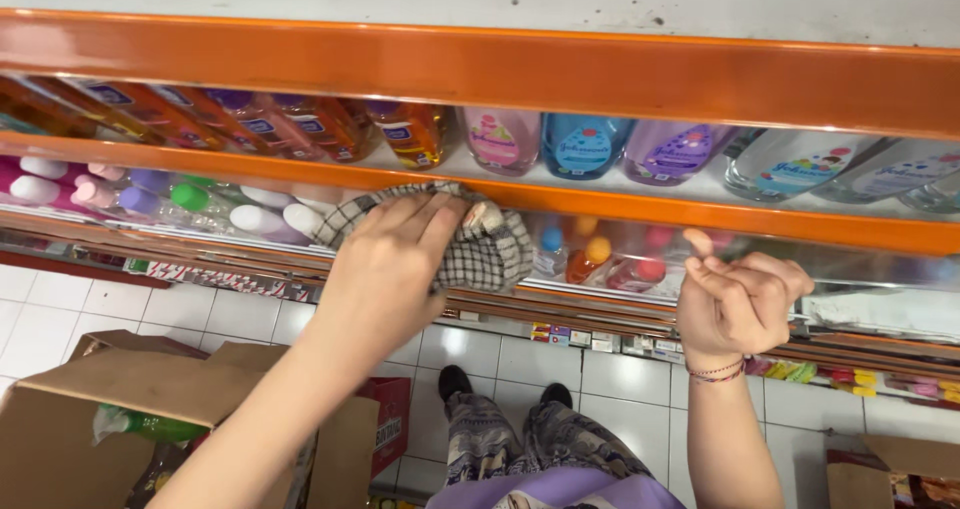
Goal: The person wipes the front edges of orange store shelves with a cloth, then picks up several air freshener sachets from a cardboard box. Using a handheld barcode scanner, the person scans each sachet and places it on the shelf.
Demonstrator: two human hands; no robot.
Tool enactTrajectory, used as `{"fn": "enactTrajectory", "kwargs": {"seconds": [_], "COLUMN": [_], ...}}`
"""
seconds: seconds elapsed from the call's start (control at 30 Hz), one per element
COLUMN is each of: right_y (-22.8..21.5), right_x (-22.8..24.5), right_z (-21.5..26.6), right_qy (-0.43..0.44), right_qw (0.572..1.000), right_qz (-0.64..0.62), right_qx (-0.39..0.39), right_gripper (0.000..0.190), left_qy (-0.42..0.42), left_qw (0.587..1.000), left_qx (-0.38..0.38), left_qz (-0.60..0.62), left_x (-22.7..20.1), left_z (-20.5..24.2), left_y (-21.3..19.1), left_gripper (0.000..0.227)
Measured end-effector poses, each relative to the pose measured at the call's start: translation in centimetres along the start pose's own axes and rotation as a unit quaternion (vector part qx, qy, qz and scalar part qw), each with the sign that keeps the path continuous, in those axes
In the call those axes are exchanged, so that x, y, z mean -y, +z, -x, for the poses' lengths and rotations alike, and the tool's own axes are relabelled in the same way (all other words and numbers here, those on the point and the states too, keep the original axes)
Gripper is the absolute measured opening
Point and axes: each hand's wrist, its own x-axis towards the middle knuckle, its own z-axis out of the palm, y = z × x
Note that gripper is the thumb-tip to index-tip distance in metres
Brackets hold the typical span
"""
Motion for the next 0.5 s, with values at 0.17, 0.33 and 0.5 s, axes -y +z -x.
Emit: {"fn": "enactTrajectory", "kwargs": {"seconds": [0.17,0.33,0.5], "right_y": [0.0,-0.1,-0.3], "right_x": [-0.1,-1.2,-2.0], "right_z": [0.1,1.4,2.0], "right_qy": [0.020,0.056,0.106], "right_qw": [1.000,0.998,0.994], "right_qz": [-0.005,-0.002,-0.040], "right_qx": [0.005,0.004,0.003], "right_gripper": [0.034,0.028,0.025], "left_qy": [0.060,0.166,0.156], "left_qw": [0.998,0.982,0.972], "left_qx": [-0.021,-0.028,-0.098], "left_qz": [0.021,0.088,0.149], "left_x": [-0.3,-6.6,-9.9], "left_z": [-0.6,-4.6,-5.6], "left_y": [1.3,5.9,7.5], "left_gripper": [0.074,0.066,0.072]}}
